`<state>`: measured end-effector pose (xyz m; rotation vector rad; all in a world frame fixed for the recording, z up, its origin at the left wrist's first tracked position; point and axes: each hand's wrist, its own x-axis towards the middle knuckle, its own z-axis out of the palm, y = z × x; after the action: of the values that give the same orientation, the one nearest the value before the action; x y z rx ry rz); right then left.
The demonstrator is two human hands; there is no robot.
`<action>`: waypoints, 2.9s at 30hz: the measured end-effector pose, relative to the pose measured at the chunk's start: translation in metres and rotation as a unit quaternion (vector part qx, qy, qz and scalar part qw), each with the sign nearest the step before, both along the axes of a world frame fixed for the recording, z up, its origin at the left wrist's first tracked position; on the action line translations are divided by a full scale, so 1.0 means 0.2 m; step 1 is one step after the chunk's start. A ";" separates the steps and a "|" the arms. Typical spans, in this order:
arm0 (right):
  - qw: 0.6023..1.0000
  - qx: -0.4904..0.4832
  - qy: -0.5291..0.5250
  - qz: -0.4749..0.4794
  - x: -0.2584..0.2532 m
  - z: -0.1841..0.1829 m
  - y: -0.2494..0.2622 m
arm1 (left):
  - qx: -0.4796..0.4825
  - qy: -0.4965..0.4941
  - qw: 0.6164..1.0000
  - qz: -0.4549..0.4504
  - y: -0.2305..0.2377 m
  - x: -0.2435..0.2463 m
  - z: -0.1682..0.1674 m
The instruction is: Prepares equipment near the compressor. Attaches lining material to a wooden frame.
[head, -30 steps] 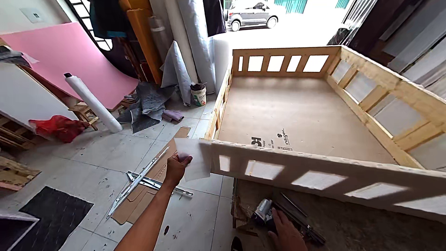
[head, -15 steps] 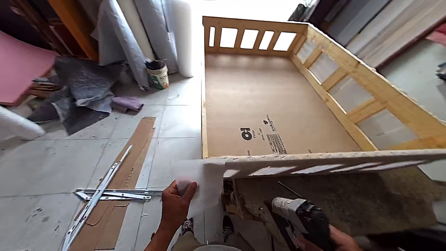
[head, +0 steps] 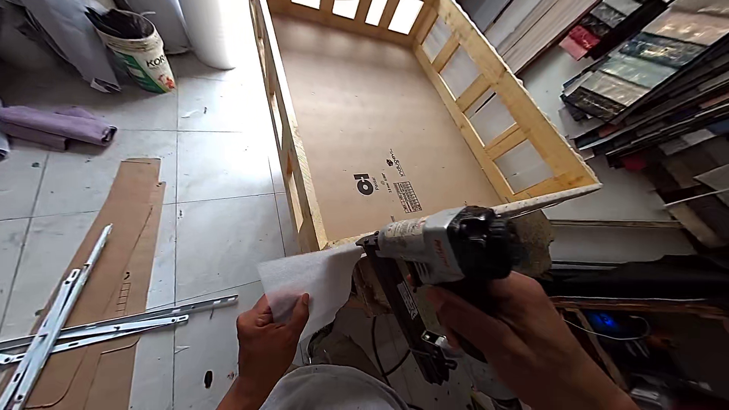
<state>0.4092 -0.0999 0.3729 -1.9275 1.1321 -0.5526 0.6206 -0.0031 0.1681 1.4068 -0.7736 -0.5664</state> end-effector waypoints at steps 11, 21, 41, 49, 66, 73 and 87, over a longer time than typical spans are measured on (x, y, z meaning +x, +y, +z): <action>0.999 -0.008 0.051 0.002 0.06 0.03 -0.03 | -0.015 -0.003 1.000 -0.021 0.01 0.04 -0.01; 0.995 -0.051 0.059 0.059 0.13 0.03 0.01 | -0.010 -0.033 0.999 -0.038 0.00 0.07 -0.05; 0.997 -0.017 -0.002 0.076 -0.60 -0.33 -0.05 | 0.151 -0.039 0.988 0.006 -0.08 -0.02 -0.58; 0.874 -0.030 0.397 0.278 -0.45 -0.93 -0.10 | 0.167 -0.164 0.972 0.029 -0.18 0.04 -0.62; 0.841 -0.068 0.398 0.360 0.00 -1.34 -0.04 | 0.188 -0.307 0.929 0.085 -0.17 0.00 -0.60; 0.842 -0.067 0.416 0.337 0.03 -1.36 -0.04 | 0.158 -0.321 0.931 0.077 -0.16 0.04 -0.66; 0.851 -0.083 0.379 0.354 0.07 -1.23 0.00 | 0.188 -0.274 0.941 0.058 -0.16 0.10 -0.63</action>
<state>0.4237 -0.0999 0.1271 -2.6019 0.6961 0.5891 0.6399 -0.0348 0.0419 1.9949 -1.0495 -0.2277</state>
